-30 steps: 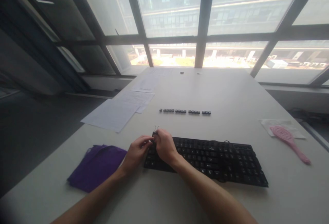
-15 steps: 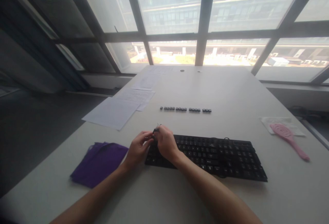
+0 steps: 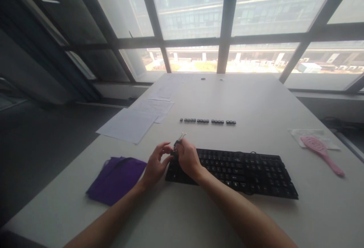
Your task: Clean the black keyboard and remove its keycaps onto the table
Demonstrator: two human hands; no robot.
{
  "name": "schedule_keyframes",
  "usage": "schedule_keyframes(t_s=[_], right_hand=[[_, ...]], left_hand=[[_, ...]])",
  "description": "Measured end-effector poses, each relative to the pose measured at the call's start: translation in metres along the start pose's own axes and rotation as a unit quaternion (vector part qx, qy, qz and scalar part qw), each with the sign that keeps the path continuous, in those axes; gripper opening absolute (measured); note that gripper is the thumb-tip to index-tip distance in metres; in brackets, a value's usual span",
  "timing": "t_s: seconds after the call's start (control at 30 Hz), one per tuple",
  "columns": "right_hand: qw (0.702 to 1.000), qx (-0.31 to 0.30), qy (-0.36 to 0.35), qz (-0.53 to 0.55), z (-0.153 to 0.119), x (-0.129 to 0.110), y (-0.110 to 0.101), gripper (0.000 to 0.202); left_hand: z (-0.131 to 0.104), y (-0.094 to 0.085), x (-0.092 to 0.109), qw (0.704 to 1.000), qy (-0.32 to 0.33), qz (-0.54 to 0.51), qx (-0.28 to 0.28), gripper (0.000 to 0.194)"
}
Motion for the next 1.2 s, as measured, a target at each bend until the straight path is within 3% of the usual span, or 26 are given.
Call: schedule_keyframes(t_s=[0.23, 0.37, 0.47, 0.57, 0.7, 0.8, 1.03, 1.2], right_hand=[[0.998, 0.000, 0.043, 0.035, 0.003, 0.003, 0.000, 0.019], [0.997, 0.018, 0.049, 0.053, 0.005, 0.004, 0.001, 0.021], [0.996, 0.021, 0.050, 0.071, 0.005, 0.006, 0.002, 0.020], [0.996, 0.009, 0.043, 0.073, 0.005, 0.007, 0.002, 0.019], [0.997, 0.008, 0.041, 0.070, 0.004, 0.007, 0.002, 0.019], [0.997, 0.007, 0.037, 0.073, 0.004, 0.007, 0.002, 0.019], [0.996, -0.003, 0.039, 0.082, 0.004, 0.005, 0.003, 0.018], [0.996, -0.008, 0.042, 0.082, 0.004, 0.006, 0.002, 0.016]], left_hand=[[-0.003, -0.003, 0.009, 0.989, 0.046, 0.136, -0.045, 0.014], [0.004, -0.016, 0.012, 0.992, 0.024, 0.126, 0.005, 0.016], [0.032, -0.035, 0.002, 0.993, -0.067, 0.068, 0.070, 0.025], [0.076, -0.047, -0.016, 0.992, -0.086, 0.087, 0.037, 0.024], [0.128, -0.041, -0.044, 0.985, -0.115, 0.131, -0.002, 0.023], [0.147, -0.031, -0.060, 0.983, -0.124, 0.134, 0.000, 0.022], [0.156, -0.025, -0.079, 0.980, -0.139, 0.141, -0.005, 0.029], [0.155, -0.021, -0.084, 0.982, -0.115, 0.148, -0.009, 0.026]])
Point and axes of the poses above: each hand's wrist, its own z-axis towards the middle knuckle, its own y-axis out of the palm, x = y × z, the point moved 1 cm from there along z, towards the middle knuckle, and after that the axes turned 15 degrees about -x, right-handed, at the moved point
